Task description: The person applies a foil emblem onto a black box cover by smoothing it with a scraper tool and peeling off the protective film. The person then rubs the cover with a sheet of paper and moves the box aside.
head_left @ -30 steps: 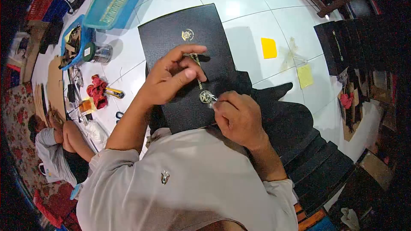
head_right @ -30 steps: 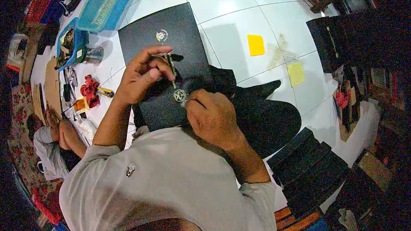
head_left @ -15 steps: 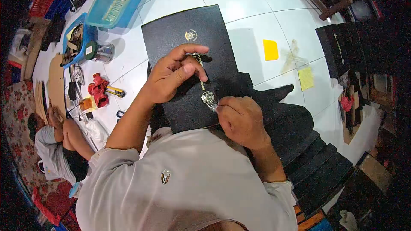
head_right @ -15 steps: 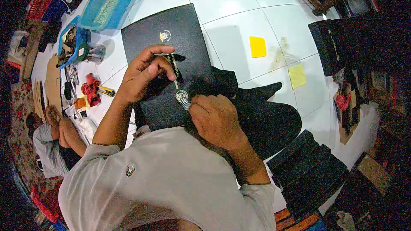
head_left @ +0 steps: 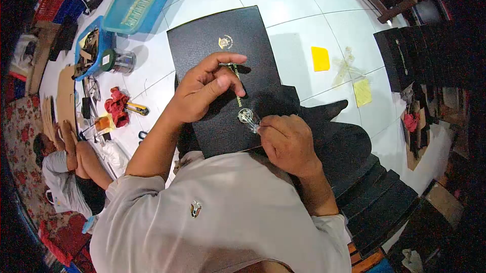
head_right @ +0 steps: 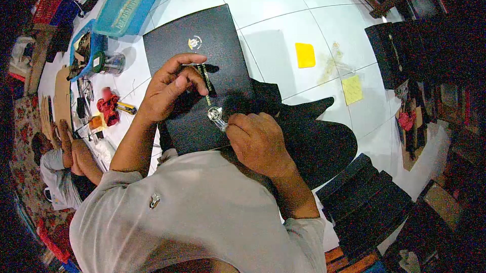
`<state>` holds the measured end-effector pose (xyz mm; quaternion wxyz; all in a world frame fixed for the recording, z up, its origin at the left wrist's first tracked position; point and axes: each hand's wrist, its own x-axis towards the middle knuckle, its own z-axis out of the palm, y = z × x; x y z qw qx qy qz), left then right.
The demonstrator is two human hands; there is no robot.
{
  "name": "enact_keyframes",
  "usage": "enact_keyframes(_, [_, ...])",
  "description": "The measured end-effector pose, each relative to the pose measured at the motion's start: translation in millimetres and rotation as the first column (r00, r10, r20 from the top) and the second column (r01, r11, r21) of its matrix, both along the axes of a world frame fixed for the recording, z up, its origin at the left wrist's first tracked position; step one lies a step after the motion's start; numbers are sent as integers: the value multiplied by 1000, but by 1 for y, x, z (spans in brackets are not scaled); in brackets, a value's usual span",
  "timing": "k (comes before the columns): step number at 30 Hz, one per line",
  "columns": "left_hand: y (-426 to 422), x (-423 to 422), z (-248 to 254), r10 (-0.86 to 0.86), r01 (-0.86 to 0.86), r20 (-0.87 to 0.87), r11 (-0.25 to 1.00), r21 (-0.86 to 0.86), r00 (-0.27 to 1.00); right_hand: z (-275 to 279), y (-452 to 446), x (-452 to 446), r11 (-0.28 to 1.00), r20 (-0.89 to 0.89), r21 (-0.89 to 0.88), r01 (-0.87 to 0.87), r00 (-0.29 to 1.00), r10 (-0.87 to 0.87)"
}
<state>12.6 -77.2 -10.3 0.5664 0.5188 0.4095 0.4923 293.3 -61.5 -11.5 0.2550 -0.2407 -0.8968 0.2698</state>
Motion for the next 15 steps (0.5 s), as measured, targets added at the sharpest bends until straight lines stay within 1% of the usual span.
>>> enact_keyframes(3, [-1,0,0,9,-9,-1,1000,-27,1000,3,0,1,1000,4,-1,6,1000,-6])
enact_keyframes(9, [0,0,-5,4,-4,-4,1000,22,1000,0,-1,2,1000,-5,8,4,1000,-4])
enact_keyframes(15, [0,0,-1,1,-1,-16,1000,3,1000,3,1,2,1000,19,-12,-12,1000,12])
